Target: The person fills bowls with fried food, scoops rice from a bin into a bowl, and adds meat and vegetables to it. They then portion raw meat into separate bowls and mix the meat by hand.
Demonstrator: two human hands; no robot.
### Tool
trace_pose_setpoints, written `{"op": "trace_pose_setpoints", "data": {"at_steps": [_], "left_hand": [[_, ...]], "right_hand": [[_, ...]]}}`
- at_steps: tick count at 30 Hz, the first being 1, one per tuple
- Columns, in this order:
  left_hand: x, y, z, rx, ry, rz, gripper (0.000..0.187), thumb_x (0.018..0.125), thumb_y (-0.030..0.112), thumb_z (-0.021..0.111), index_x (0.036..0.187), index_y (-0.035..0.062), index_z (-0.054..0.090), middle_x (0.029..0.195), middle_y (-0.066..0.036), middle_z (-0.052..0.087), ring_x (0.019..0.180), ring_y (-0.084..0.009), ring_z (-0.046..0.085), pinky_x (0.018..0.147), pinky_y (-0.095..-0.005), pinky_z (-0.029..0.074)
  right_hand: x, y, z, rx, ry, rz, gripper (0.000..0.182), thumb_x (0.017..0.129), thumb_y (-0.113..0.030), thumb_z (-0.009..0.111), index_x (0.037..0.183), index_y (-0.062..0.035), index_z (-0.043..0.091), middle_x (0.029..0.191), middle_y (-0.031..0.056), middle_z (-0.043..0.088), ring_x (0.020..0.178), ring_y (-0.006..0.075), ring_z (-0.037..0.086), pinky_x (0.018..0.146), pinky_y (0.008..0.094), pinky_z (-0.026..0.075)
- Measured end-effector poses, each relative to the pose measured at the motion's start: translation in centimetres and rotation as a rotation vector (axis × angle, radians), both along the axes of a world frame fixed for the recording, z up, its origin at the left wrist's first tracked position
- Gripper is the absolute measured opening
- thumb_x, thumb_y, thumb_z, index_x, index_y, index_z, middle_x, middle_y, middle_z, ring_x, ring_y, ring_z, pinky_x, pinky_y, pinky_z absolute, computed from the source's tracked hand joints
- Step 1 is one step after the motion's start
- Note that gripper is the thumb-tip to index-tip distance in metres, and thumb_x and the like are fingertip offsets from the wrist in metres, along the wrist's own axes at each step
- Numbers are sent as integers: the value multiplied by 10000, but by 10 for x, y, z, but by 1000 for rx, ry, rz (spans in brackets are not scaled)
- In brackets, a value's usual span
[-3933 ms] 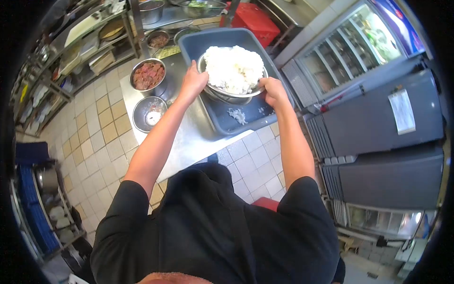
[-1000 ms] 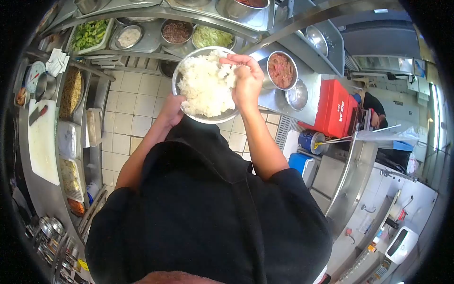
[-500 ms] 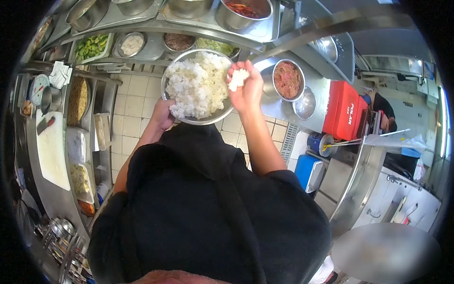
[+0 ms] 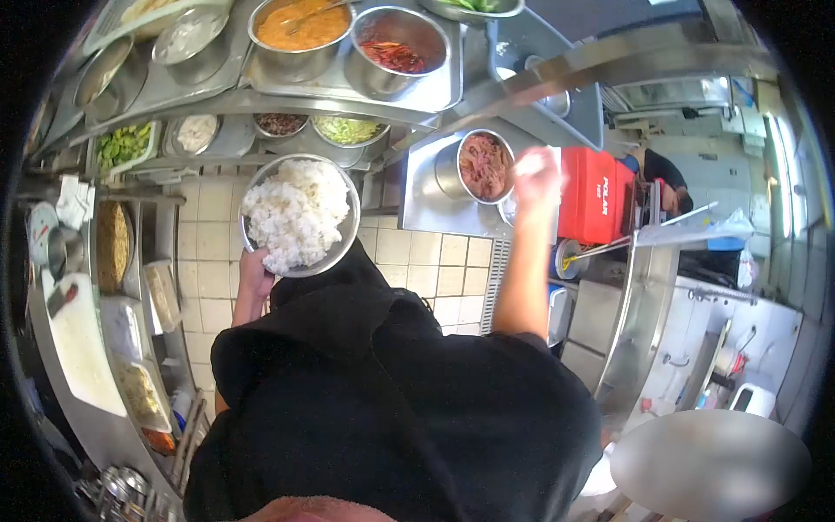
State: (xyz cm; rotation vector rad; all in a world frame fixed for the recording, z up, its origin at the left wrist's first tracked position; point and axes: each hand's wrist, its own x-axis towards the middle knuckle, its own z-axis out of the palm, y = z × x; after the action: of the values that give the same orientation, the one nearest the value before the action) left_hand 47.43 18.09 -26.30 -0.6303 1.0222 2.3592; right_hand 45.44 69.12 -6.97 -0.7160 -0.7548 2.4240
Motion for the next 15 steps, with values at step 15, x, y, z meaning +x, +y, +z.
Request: {"op": "trace_pose_setpoints", "data": {"at_steps": [15], "left_hand": [[12, -31, -101, 17, -155, 398, 494, 724, -80, 472, 1212, -11, 506, 1073, -155, 633, 910, -278, 658, 779, -398, 564]], "right_hand": [[-186, -307, -205, 1614, -161, 1021, 388, 767, -179, 709, 1094, 12, 627, 1035, 125, 663, 923, 191, 607, 841, 282, 462]]}}
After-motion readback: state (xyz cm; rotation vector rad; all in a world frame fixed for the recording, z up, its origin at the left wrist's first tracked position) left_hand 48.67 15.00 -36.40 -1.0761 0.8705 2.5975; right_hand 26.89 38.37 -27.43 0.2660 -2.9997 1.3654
